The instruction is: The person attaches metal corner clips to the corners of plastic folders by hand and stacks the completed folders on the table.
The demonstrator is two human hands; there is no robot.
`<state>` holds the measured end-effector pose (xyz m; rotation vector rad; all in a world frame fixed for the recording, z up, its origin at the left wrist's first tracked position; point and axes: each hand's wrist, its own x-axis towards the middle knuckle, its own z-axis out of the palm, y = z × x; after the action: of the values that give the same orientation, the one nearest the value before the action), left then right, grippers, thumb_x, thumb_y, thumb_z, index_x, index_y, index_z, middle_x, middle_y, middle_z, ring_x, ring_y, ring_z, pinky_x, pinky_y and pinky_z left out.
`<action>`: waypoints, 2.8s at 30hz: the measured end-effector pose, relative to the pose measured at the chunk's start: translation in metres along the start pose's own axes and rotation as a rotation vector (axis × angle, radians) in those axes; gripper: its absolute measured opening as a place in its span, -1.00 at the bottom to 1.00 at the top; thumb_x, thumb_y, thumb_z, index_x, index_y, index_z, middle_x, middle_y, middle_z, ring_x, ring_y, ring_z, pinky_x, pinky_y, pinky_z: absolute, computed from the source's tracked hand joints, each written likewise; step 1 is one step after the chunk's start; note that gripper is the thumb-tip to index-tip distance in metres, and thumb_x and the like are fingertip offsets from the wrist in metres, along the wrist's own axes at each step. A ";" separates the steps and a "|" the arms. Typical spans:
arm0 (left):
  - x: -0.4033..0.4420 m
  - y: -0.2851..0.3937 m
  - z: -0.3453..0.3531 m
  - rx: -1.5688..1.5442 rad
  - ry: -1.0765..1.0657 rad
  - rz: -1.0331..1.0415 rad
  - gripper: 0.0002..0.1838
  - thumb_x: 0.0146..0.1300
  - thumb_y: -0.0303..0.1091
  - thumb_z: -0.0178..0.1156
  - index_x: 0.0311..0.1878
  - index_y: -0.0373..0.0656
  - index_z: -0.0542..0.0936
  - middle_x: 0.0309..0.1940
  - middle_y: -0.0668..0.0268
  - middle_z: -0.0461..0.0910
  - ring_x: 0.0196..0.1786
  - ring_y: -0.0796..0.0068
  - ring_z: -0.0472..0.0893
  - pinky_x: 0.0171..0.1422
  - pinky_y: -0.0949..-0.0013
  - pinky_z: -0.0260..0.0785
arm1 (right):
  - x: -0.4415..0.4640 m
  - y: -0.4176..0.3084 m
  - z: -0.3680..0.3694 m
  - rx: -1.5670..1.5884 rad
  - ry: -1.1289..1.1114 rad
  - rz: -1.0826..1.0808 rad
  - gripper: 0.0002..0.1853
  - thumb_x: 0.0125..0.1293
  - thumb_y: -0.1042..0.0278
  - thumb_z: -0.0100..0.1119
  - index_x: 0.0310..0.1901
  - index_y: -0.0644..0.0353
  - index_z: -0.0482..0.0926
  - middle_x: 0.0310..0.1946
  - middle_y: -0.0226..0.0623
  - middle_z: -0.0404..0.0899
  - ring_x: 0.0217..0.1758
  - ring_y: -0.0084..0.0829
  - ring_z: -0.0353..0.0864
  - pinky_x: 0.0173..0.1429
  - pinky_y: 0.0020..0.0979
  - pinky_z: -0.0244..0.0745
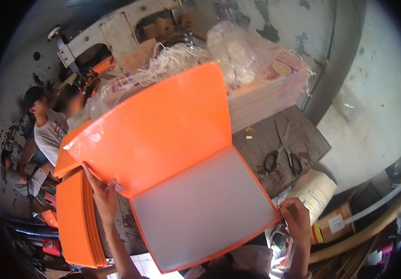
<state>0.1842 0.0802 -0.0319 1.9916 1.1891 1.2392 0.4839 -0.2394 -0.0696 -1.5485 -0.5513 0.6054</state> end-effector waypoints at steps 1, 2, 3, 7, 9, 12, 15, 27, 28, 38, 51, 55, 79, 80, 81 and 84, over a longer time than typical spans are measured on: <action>0.002 0.000 0.001 0.026 0.025 0.078 -0.09 0.18 -0.66 0.06 0.46 0.09 -0.21 -0.03 0.09 0.50 -0.26 0.48 0.56 -0.16 0.41 0.45 | -0.001 0.008 -0.003 0.019 0.023 -0.003 -0.92 0.27 0.60 0.01 -0.21 0.33 0.43 -0.39 -0.29 0.54 -0.31 -0.55 0.56 -0.15 -0.53 0.48; 0.004 0.000 0.004 0.046 0.045 0.155 -0.10 0.19 -0.66 0.05 0.46 0.09 -0.21 0.10 0.05 0.45 -0.23 0.46 0.58 -0.12 0.39 0.47 | -0.004 0.013 -0.012 -0.046 0.006 0.032 -0.88 0.29 0.58 -0.01 -0.15 0.32 0.43 -0.37 -0.33 0.55 -0.33 -0.58 0.56 -0.18 -0.59 0.45; 0.003 0.002 0.006 0.026 0.065 0.132 -0.12 0.21 -0.63 0.06 0.46 0.08 -0.21 0.22 -0.01 0.31 -0.12 0.39 0.59 -0.05 0.34 0.47 | -0.005 0.013 -0.014 -0.017 0.030 0.037 -0.87 0.29 0.58 0.00 -0.13 0.33 0.43 -0.37 -0.32 0.55 -0.32 -0.57 0.56 -0.19 -0.58 0.46; -0.006 0.012 -0.002 0.113 0.031 0.175 -0.17 0.23 -0.57 0.08 0.46 0.06 -0.13 0.30 0.06 0.22 0.17 0.27 0.44 0.09 0.28 0.40 | -0.006 0.011 -0.027 0.036 0.069 0.054 -0.82 0.27 0.59 0.03 -0.09 0.36 0.42 -0.36 -0.27 0.56 -0.33 -0.55 0.56 -0.18 -0.55 0.47; -0.009 0.015 -0.013 0.130 -0.025 0.156 -0.18 0.22 -0.58 0.08 0.46 0.05 -0.10 0.29 0.07 0.24 0.18 0.27 0.43 0.10 0.28 0.39 | -0.009 0.015 -0.036 0.029 0.051 0.109 -0.82 0.25 0.60 0.05 -0.10 0.35 0.42 -0.38 -0.28 0.56 -0.35 -0.55 0.56 -0.21 -0.56 0.46; -0.010 0.013 -0.016 0.119 -0.053 0.199 -0.22 0.21 -0.59 0.07 0.45 0.02 -0.04 0.27 0.08 0.26 0.21 0.27 0.41 0.16 0.24 0.34 | -0.012 0.024 -0.048 -0.023 -0.031 0.149 -0.81 0.22 0.61 0.09 -0.12 0.36 0.47 -0.39 -0.29 0.58 -0.37 -0.57 0.57 -0.22 -0.57 0.47; -0.011 0.013 -0.014 0.073 -0.063 0.156 -0.24 0.23 -0.58 0.04 0.45 0.00 -0.04 0.28 0.08 0.24 0.22 0.26 0.40 0.22 0.22 0.29 | -0.013 0.025 -0.045 -0.016 -0.153 0.227 -0.73 0.22 0.56 0.14 -0.02 0.35 0.52 -0.34 -0.32 0.57 -0.29 -0.59 0.57 -0.14 -0.57 0.50; 0.004 -0.018 0.027 -0.006 0.130 0.274 -0.21 0.32 -0.36 0.05 0.45 -0.05 -0.21 0.44 0.07 -0.21 0.42 0.20 0.05 0.42 0.15 -0.02 | -0.014 0.036 -0.028 0.171 -0.096 0.175 -0.85 0.21 0.60 0.15 -0.17 0.37 0.48 -0.32 -0.26 0.57 -0.28 -0.52 0.60 -0.14 -0.53 0.51; 0.005 -0.023 0.033 0.108 0.204 0.300 -0.19 0.32 -0.29 0.07 0.45 -0.05 -0.22 0.45 0.08 -0.25 0.43 0.20 0.04 0.42 0.13 -0.02 | -0.014 0.037 -0.027 0.155 -0.091 0.171 -0.85 0.21 0.60 0.14 -0.18 0.37 0.48 -0.32 -0.25 0.57 -0.28 -0.51 0.61 -0.13 -0.53 0.51; -0.008 -0.029 0.054 -0.019 0.236 0.201 -0.18 0.37 -0.15 -0.01 0.44 -0.11 -0.31 0.46 0.12 -0.38 0.48 0.21 -0.21 0.48 0.13 -0.20 | -0.022 0.054 -0.021 0.233 -0.030 0.077 -0.85 0.19 0.62 0.17 -0.19 0.37 0.50 -0.29 -0.21 0.60 -0.22 -0.46 0.63 -0.01 -0.47 0.52; -0.012 -0.032 0.060 -0.023 0.243 0.187 -0.23 0.41 -0.26 -0.09 0.44 -0.06 -0.38 0.45 0.05 -0.34 0.46 0.23 -0.09 0.47 0.20 -0.17 | -0.029 0.066 -0.012 0.267 0.065 0.093 -0.83 0.14 0.70 0.19 -0.21 0.35 0.55 -0.18 -0.22 0.58 -0.09 -0.50 0.58 0.07 -0.46 0.48; -0.012 -0.027 0.061 0.014 0.239 0.187 -0.23 0.41 -0.26 -0.09 0.44 -0.06 -0.39 0.45 0.05 -0.34 0.45 0.23 -0.08 0.47 0.20 -0.17 | -0.027 0.070 -0.013 0.315 0.026 0.090 -0.81 0.13 0.70 0.18 -0.19 0.35 0.54 -0.17 -0.22 0.57 -0.08 -0.50 0.56 0.08 -0.47 0.47; -0.011 -0.035 0.059 0.040 0.276 0.194 -0.22 0.39 -0.20 -0.05 0.45 -0.04 -0.34 0.46 0.09 -0.38 0.47 0.22 -0.13 0.47 0.18 -0.12 | -0.032 0.069 0.000 0.394 -0.006 -0.036 -0.69 0.12 0.71 0.20 -0.09 0.28 0.45 -0.12 -0.27 0.51 -0.09 -0.47 0.56 0.02 -0.49 0.47; -0.011 -0.035 0.058 0.030 0.262 0.194 -0.20 0.38 -0.19 -0.04 0.44 -0.06 -0.35 0.46 0.07 -0.38 0.47 0.19 -0.12 0.48 0.16 -0.18 | -0.031 0.067 -0.003 0.442 -0.021 -0.060 -0.66 0.11 0.67 0.23 -0.07 0.28 0.44 -0.10 -0.26 0.49 -0.06 -0.45 0.54 0.03 -0.47 0.45; -0.011 -0.036 0.057 0.019 0.249 0.193 -0.18 0.38 -0.17 -0.03 0.44 -0.09 -0.36 0.45 0.04 -0.37 0.47 0.15 -0.11 0.49 0.13 -0.24 | -0.029 0.066 -0.006 0.488 -0.038 -0.084 -0.64 0.10 0.62 0.26 -0.04 0.28 0.44 -0.08 -0.25 0.48 -0.02 -0.42 0.52 0.04 -0.44 0.44; -0.012 -0.034 0.057 0.005 0.243 0.166 -0.18 0.38 -0.18 -0.03 0.44 -0.11 -0.35 0.46 0.03 -0.34 0.47 0.17 -0.12 0.49 0.14 -0.27 | -0.020 0.054 -0.020 0.131 -0.149 -0.181 -0.64 0.09 0.48 0.30 -0.05 0.27 0.48 -0.07 -0.22 0.47 -0.01 -0.40 0.49 0.02 -0.41 0.42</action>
<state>0.2187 0.0880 -0.0901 2.0207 1.1556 1.6007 0.4819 -0.2706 -0.1221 -1.3208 -0.7422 0.6086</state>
